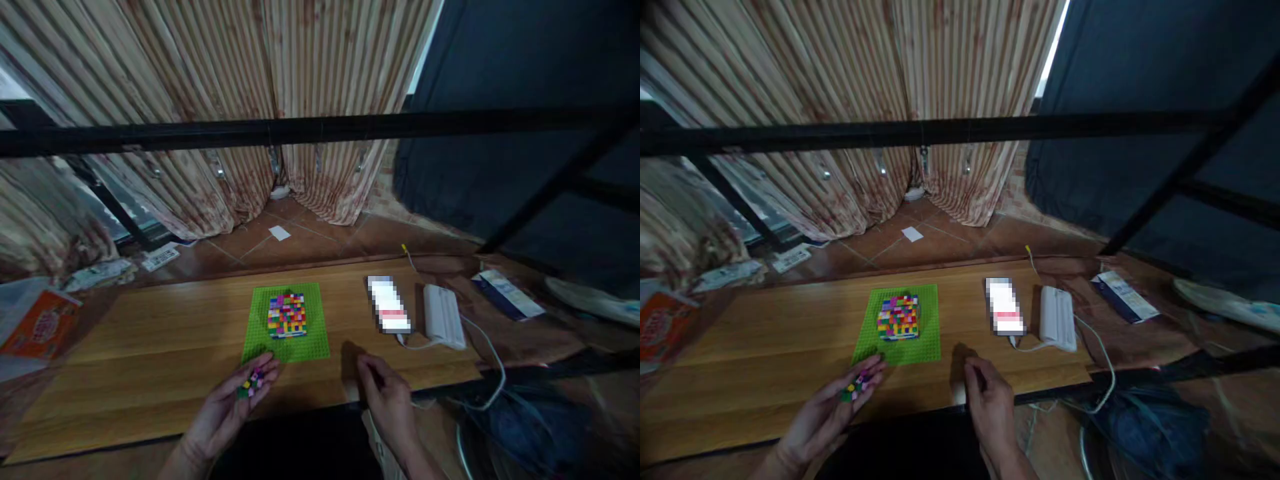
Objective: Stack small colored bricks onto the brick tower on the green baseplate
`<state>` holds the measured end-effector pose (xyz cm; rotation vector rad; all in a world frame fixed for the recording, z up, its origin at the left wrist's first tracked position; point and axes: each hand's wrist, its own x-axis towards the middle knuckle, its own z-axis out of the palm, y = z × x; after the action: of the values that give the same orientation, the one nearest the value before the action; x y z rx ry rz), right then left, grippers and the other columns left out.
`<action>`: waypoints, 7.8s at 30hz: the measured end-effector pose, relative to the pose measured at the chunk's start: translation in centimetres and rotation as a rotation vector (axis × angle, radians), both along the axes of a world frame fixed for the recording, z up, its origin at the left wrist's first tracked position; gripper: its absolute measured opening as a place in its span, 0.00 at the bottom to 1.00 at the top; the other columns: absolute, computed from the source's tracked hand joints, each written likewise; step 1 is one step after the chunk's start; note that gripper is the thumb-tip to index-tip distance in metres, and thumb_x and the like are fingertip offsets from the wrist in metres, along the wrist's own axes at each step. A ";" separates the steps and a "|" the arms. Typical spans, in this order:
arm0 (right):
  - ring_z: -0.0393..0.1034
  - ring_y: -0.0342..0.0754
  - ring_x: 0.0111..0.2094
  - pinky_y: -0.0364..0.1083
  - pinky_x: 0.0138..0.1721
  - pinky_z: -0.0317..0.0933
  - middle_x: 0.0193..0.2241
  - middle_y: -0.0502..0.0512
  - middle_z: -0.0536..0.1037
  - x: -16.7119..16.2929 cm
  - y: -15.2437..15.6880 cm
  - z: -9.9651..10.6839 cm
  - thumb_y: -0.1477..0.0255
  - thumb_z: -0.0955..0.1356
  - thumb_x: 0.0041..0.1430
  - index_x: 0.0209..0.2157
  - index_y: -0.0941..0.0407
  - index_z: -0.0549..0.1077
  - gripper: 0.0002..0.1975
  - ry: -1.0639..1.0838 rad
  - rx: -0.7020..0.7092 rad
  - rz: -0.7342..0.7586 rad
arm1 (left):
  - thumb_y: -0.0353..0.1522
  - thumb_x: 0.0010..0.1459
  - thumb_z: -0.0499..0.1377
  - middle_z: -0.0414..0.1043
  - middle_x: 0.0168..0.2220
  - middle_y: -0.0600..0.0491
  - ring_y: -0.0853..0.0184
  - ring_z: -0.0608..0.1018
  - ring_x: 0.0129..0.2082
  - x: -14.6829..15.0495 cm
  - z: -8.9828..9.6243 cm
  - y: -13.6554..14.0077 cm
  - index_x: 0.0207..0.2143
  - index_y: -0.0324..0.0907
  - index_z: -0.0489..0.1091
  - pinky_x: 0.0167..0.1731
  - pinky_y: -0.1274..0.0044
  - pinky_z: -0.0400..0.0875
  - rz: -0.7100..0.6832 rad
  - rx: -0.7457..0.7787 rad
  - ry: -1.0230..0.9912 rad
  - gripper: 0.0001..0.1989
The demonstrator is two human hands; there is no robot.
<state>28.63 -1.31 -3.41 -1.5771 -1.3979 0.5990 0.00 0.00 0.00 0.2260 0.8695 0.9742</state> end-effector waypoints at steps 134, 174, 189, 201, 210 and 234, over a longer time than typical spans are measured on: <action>0.74 0.49 0.27 0.45 0.29 0.66 0.28 0.56 0.80 -14.4 7.4 4.0 0.67 0.70 0.48 0.37 0.59 0.74 0.14 0.219 -0.037 -0.165 | 0.30 0.51 0.63 0.70 0.31 0.50 0.78 0.69 0.24 -3.8 -2.0 2.7 0.40 0.34 0.74 0.22 0.86 0.63 -0.134 0.052 -0.128 0.13; 0.68 0.47 0.34 0.46 0.37 0.64 0.34 0.54 0.72 -16.4 2.8 3.1 0.73 0.63 0.61 0.33 0.52 0.76 0.09 -0.292 -0.023 0.373 | 0.30 0.56 0.58 0.72 0.47 0.45 0.66 0.73 0.47 -3.4 -3.0 2.4 0.48 0.37 0.72 0.52 0.76 0.63 -0.202 0.161 -0.160 0.17; 0.70 0.47 0.34 0.45 0.35 0.64 0.32 0.54 0.75 -13.0 4.1 4.0 0.66 0.64 0.61 0.35 0.55 0.75 0.10 -0.076 0.077 0.124 | 0.32 0.60 0.55 0.71 0.51 0.39 0.59 0.74 0.50 -3.3 -2.3 2.5 0.51 0.33 0.69 0.54 0.68 0.62 -0.211 0.116 -0.184 0.18; 0.70 0.48 0.34 0.47 0.36 0.65 0.31 0.55 0.76 -12.5 6.2 2.8 0.62 0.66 0.58 0.33 0.56 0.77 0.13 -0.029 0.126 -0.086 | 0.32 0.60 0.56 0.71 0.51 0.38 0.59 0.75 0.48 -3.3 -2.5 2.6 0.50 0.33 0.70 0.56 0.66 0.59 -0.208 0.119 -0.183 0.17; 0.67 0.50 0.37 0.50 0.40 0.61 0.32 0.57 0.74 -14.0 6.6 1.7 0.62 0.68 0.56 0.30 0.56 0.77 0.13 -0.085 0.168 -0.225 | 0.32 0.60 0.55 0.71 0.51 0.40 0.60 0.75 0.48 -3.4 -2.8 2.7 0.50 0.34 0.69 0.53 0.68 0.62 -0.236 0.119 -0.180 0.17; 0.69 0.49 0.36 0.48 0.40 0.61 0.31 0.55 0.74 -13.7 7.3 1.3 0.65 0.68 0.52 0.27 0.57 0.77 0.10 0.153 0.077 -0.222 | 0.31 0.59 0.55 0.72 0.49 0.39 0.60 0.76 0.47 -3.3 -2.4 2.6 0.49 0.33 0.70 0.50 0.69 0.64 -0.209 0.113 -0.177 0.17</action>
<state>14.89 6.00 -2.09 -1.5648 -1.1031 0.5144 -3.26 2.58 -2.42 0.3162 0.6161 0.8349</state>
